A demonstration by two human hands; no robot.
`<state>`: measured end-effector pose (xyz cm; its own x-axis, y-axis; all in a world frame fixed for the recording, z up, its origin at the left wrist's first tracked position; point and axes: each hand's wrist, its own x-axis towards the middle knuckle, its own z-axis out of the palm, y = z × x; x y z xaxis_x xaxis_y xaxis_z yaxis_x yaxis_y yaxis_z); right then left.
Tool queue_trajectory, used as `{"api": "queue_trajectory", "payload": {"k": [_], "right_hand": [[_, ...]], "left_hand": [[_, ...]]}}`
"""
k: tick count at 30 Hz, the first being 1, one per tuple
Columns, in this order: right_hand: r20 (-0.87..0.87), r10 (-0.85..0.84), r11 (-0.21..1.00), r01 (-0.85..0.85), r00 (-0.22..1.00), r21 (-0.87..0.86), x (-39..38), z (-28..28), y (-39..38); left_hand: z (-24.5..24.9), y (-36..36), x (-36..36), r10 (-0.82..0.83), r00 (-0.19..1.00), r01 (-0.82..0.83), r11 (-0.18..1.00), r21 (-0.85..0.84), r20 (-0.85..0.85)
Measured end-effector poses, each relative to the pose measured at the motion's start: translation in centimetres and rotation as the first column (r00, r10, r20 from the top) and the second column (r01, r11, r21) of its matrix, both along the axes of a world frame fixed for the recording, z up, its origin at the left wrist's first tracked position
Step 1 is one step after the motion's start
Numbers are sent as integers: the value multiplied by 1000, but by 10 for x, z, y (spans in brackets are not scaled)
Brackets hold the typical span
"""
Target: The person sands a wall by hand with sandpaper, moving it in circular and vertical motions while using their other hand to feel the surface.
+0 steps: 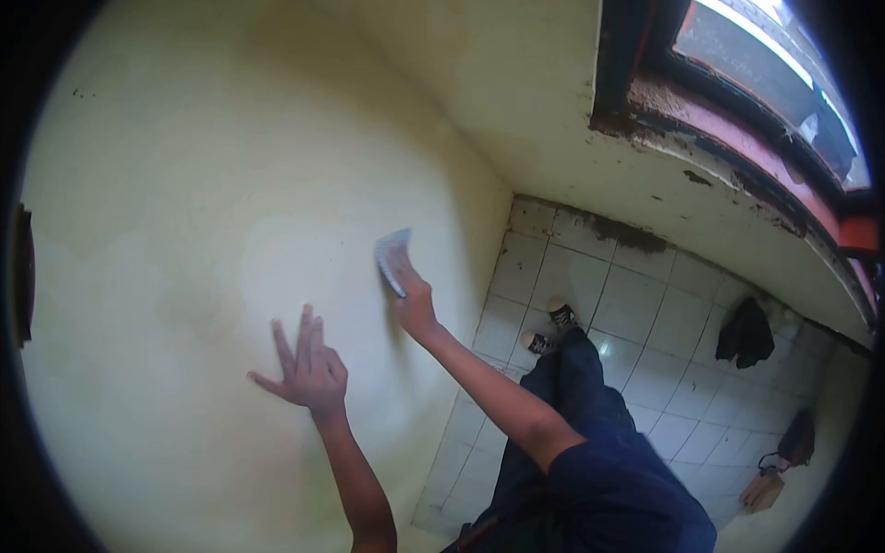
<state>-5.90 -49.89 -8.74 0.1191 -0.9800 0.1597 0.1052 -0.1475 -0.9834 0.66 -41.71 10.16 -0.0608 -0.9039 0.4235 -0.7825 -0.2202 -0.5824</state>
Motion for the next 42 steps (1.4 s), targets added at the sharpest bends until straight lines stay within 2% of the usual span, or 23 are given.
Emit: {"api": "queue_trajectory", "payload": {"k": [1, 3, 4, 5, 7, 9, 11, 13, 16, 18, 19, 20, 22, 23, 27, 29, 31, 33, 35, 38, 39, 41, 42], "right_hand": [[-9, 5, 1000, -5, 1000, -17, 5, -17, -3], [42, -131, 969, 119, 990, 218, 12, -38, -12], [26, -144, 965, 134, 989, 227, 12, -28, -16], [25, -138, 968, 129, 990, 214, 11, -19, -18], [27, -80, 995, 82, 996, -54, 5, 4, -18], [25, -99, 992, 101, 995, -75, 18, -23, -10], [12, -204, 970, 201, 979, 136, 20, -45, -14], [-6, -207, 965, 205, 978, 167, 20, -39, -20], [69, -206, 975, 199, 976, 99, 25, 0, -22], [88, -227, 926, 243, 970, -288, 24, -2, -11], [70, -235, 932, 245, 970, -265, 22, -23, 0], [35, -224, 974, 226, 974, -33, 21, -49, 2], [16, -145, 898, 125, 989, 422, 10, -66, -6], [13, -157, 895, 137, 988, 424, 11, -72, -1], [53, -147, 984, 152, 988, -96, 16, 0, 17], [39, -143, 968, 148, 989, -200, 22, -33, 15], [82, -171, 972, 155, 982, 178, 20, -58, 1], [-16, -160, 968, 160, 987, 193, 13, -49, -9], [159, -79, 987, 55, 984, 148, 10, 4, -10], [113, -109, 933, 141, 988, -330, 16, 5, 4], [114, -118, 934, 149, 986, -325, 18, -22, 7], [45, -192, 980, 189, 980, 63, 20, -65, 2], [49, -194, 980, 192, 980, 57, 17, -62, -6]], "left_hand": [[-6, -4, -2, 5, 1000, -5, 1000, -17, -9], [-19, -16, -3, -49, 998, 52, 992, 119, -28], [-25, -21, -5, -56, 996, 65, 986, 154, -64], [-33, -26, -4, -50, 997, 59, 988, 141, -66], [-51, -35, -2, -114, 990, 127, 977, 173, -81], [-59, -44, -6, -113, 981, 139, 977, 161, -158], [-69, -49, -6, -124, 979, 150, 975, 161, -162], [-73, -49, -6, -121, 974, 155, 973, 171, -192], [-76, -50, -7, -180, 951, 207, 975, 86, -250], [-73, -51, -6, -181, 947, 218, 969, 116, -266], [-73, -47, -6, -190, 943, 230, 965, 123, -274], [-72, -46, -7, -184, 939, 230, 964, 131, -290], [-71, -45, -6, -193, 934, 243, 960, 138, -302], [-72, -45, -5, -195, 930, 251, 956, 151, -312], [-74, -45, -6, -234, 921, 279, 954, 106, -312], [-73, -45, -6, -251, 909, 294, 952, 86, -334], [-74, -45, -5, -251, 911, 295, 951, 93, -327], [-74, -44, -6, -246, 912, 294, 950, 106, -328], [-76, -45, -7, -254, 918, 291, 953, 84, -304], [-79, -43, -1, -302, 894, 320, 948, 0, -333], [-78, -42, -3, -307, 892, 328, 945, 5, -333], [-76, -44, -6, -319, 889, 340, 941, 6, -329], [-75, -44, -6, -315, 889, 341, 940, 21, -332]]}}
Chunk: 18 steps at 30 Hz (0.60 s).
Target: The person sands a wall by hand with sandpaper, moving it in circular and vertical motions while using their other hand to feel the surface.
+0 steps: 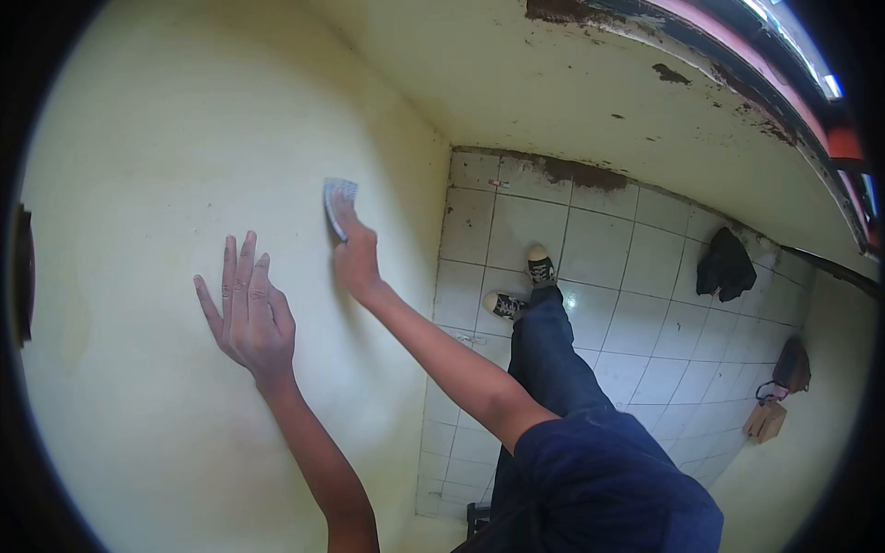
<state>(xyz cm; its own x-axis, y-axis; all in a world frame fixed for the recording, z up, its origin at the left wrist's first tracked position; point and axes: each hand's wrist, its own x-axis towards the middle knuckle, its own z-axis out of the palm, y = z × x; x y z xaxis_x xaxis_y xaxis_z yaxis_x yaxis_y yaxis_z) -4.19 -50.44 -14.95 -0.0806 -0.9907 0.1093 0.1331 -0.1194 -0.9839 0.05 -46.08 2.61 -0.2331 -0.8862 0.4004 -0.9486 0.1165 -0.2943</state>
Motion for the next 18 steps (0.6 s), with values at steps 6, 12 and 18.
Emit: {"api": "queue_trajectory", "payload": {"k": [6, 12, 18], "right_hand": [[-104, 58, 942, -89, 993, -323, -7, 65, -5], [-2, 79, 972, -76, 997, 221, -22, -8, -36], [-107, -44, 929, 1, 993, -369, -2, 68, -30]], "left_hand": [[-7, -1, 4, -57, 998, 53, 994, -91, -41], [-5, 0, 5, -47, 999, 47, 995, -87, -4], [-13, 0, 11, -83, 996, 77, 975, -210, -20]]}}
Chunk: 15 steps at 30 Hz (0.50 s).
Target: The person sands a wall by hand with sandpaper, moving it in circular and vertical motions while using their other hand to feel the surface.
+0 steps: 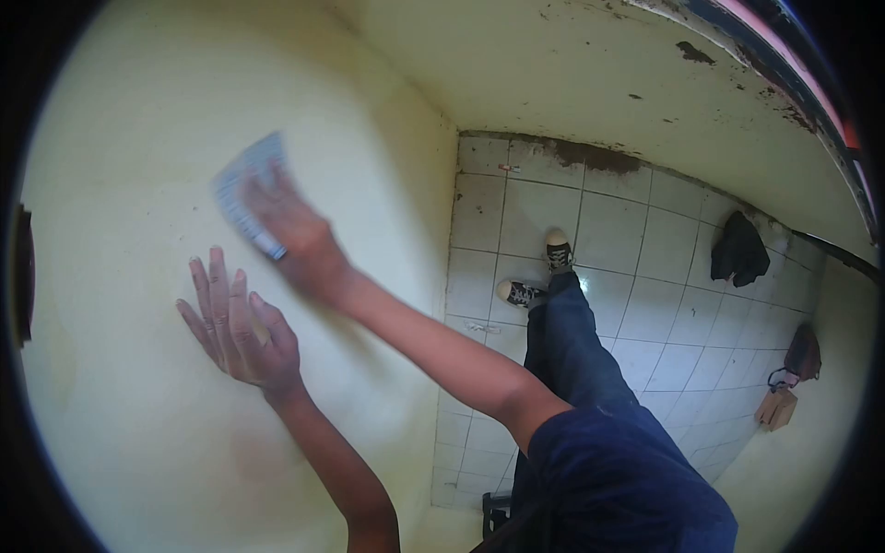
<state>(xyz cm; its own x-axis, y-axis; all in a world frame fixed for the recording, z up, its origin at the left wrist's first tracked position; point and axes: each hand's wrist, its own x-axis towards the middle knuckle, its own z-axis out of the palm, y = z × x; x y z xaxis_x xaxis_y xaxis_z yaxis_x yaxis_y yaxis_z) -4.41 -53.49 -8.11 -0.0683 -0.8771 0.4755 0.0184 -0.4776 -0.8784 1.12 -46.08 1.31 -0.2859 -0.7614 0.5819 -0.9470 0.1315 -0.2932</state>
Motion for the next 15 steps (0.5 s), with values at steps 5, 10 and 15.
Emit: {"api": "queue_trajectory", "payload": {"k": [5, 10, 15], "right_hand": [[-60, 74, 786, -22, 995, 617, -13, -48, -24], [31, 67, 992, -70, 997, 101, -4, 39, 3], [-9, -59, 931, 59, 998, 360, 4, -55, 9]], "left_hand": [[4, 1, 1, 21, 999, -24, 998, 66, 50], [-3, 9, 6, 17, 1000, -17, 1000, -21, -11], [-1, 13, 7, -42, 996, 42, 999, -1, -81]]}}
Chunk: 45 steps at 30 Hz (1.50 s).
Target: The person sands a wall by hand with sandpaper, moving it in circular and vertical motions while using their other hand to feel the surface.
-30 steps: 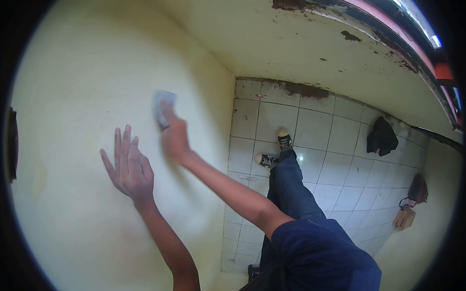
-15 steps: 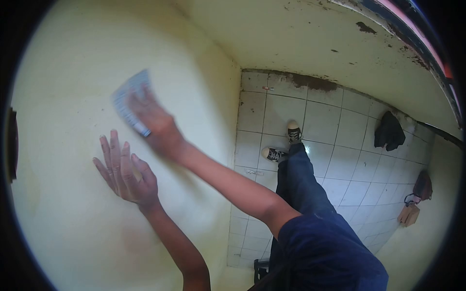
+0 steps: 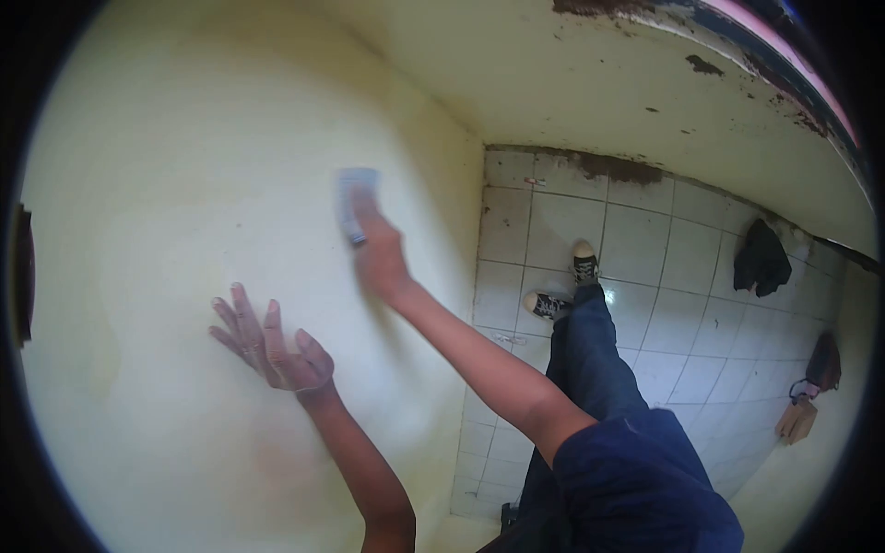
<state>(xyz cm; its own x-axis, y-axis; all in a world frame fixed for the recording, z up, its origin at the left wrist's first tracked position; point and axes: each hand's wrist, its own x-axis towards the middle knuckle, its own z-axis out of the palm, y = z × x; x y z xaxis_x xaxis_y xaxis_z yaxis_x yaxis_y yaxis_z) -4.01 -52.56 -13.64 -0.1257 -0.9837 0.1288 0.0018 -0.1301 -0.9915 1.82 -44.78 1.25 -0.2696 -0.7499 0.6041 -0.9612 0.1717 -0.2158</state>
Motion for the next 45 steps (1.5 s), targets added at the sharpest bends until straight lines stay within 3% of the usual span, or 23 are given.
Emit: {"api": "queue_trajectory", "payload": {"k": [1, 2, 4, 6, 7, 8, 11, 15, 18, 21, 22, 25, 26, 29, 32, 34, 36, 37, 40, 41, 42, 43, 45], "right_hand": [[44, 35, 986, -41, 998, 160, -3, -25, 3], [47, 36, 987, -43, 998, 153, -7, -20, 4], [38, 192, 841, -185, 981, 509, -13, 7, 3], [164, 84, 928, -137, 983, 345, 1, 65, 22], [116, 31, 993, -44, 993, 109, 7, 90, 30], [161, 98, 994, -104, 982, 33, 4, 115, 34], [121, 158, 954, -119, 980, -276, 4, 165, 34], [197, 225, 877, -111, 954, -468, 15, 201, 26], [163, 222, 828, -97, 961, -552, 14, 179, 13], [-16, 82, 948, -83, 997, -309, 7, 110, 8], [24, 56, 982, -50, 998, -183, 4, 80, 8], [-63, 111, 993, -108, 992, 41, -11, -20, 14], [-67, 101, 995, -99, 993, 29, -13, -24, 11], [45, 191, 940, -196, 981, 279, -15, 16, -2], [140, 115, 993, -109, 983, -46, -12, 132, -22], [138, 245, 910, -178, 960, -375, -13, 182, -33], [67, 233, 880, -181, 970, -440, -22, 197, -42], [-10, 226, 842, -201, 974, -501, -24, 198, -45], [15, 143, 943, -131, 990, -307, -15, 106, -66], [27, 92, 978, -85, 995, -193, -18, 72, -73], [30, 191, 980, -192, 981, 52, -39, 63, -76], [-43, 97, 995, -98, 994, -34, -41, 49, -83], [-31, 173, 985, -173, 984, 11, -40, 50, -87]], "left_hand": [[-1, -1, 2, -20, 1000, 20, 1000, -15, -7], [-2, -1, 2, -44, 999, 44, 999, -26, -17], [-3, -2, 4, -101, 994, 97, 993, -70, -47], [4, 7, 8, -141, 987, 135, 987, -92, -71], [8, 15, 10, -191, 944, 145, 972, -185, -268], [12, 20, 12, -254, 857, 137, 951, -278, -448], [39, 25, -3, -326, 832, 126, 900, -418, -449], [47, 32, 8, -222, 926, 114, 935, -337, -304], [43, 31, 27, -228, 963, 195, 957, -216, -140], [41, 28, 21, -189, 960, 152, 971, -185, -204], [40, 29, 21, -183, 959, 145, 974, -176, -218], [39, 22, 14, -181, 973, 159, 975, -153, -142], [39, 20, 12, -192, 971, 167, 972, -166, -143], [38, 14, 6, -144, 981, 126, 981, -145, -126], [40, 14, 3, -169, 969, 136, 973, -185, -179], [40, 14, 2, -117, 982, 91, 981, -170, -151], [41, 14, -1, -105, 984, 81, 983, -167, -144], [41, 14, -2, -83, 986, 59, 985, -165, -143], [37, 14, -1, -65, 984, 39, 987, -159, -165], [37, 14, -3, -49, 986, 26, 990, -137, -161], [37, 15, -3, -47, 986, 24, 989, -144, -157], [35, 15, -2, -52, 987, 35, 993, -113, -151], [34, 12, -1, -63, 988, 51, 995, -84, -143]]}}
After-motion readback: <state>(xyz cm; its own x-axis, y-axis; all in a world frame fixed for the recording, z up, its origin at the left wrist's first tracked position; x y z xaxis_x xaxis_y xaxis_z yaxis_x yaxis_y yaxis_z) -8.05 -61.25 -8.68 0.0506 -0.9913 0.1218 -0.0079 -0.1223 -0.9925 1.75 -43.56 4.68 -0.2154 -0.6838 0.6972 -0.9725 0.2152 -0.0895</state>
